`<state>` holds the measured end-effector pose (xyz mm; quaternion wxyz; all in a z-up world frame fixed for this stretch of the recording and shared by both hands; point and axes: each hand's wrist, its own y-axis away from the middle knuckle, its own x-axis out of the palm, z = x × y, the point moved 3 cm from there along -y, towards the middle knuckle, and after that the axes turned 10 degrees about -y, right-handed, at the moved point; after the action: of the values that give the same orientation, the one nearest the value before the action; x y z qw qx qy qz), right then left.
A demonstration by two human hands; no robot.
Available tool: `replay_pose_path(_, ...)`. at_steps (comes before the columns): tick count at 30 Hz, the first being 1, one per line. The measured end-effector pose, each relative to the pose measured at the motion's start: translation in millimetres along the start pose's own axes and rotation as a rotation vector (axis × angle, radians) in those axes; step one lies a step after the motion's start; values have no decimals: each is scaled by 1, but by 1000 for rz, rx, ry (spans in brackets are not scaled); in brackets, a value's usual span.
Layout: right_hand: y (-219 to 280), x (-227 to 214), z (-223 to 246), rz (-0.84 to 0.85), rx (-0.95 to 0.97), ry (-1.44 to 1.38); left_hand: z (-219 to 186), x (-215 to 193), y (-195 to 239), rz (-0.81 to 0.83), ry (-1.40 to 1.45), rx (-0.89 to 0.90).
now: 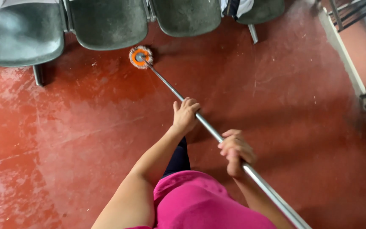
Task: The person mops a red floor using a spin mop with an orange head. They clean around stacked crates of bottles, a welcome mat, a treadmill, and a row of chairs, moving the mop back and forth to cover the area.
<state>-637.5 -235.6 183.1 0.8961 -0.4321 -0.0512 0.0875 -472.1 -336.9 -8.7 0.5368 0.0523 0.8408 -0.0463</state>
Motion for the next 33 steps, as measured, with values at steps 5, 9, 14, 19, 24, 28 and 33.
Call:
replay_pose_path(5,-19,-12,-112,172,91,-129,56,36,-100,206,-72,-151)
replay_pose_path(9,-66,-23,-178,262,160,-160,79,17,-175,276,-94,-226)
replay_pose_path(14,-101,-63,-243,193,283,-238,93,45,-254,274,-96,-170)
replay_pose_path(19,-137,-89,-257,210,285,-261,54,11,-279,256,-7,-283)
replay_pose_path(24,-154,-144,-260,283,268,-363,16,38,-292,168,-51,-328)
replay_pose_path(28,-185,-237,-246,395,370,-330,-60,80,-311,-190,-234,-280)
replay_pose_path(33,-212,-344,-244,160,330,-621,-183,89,-326,-281,-151,-410)
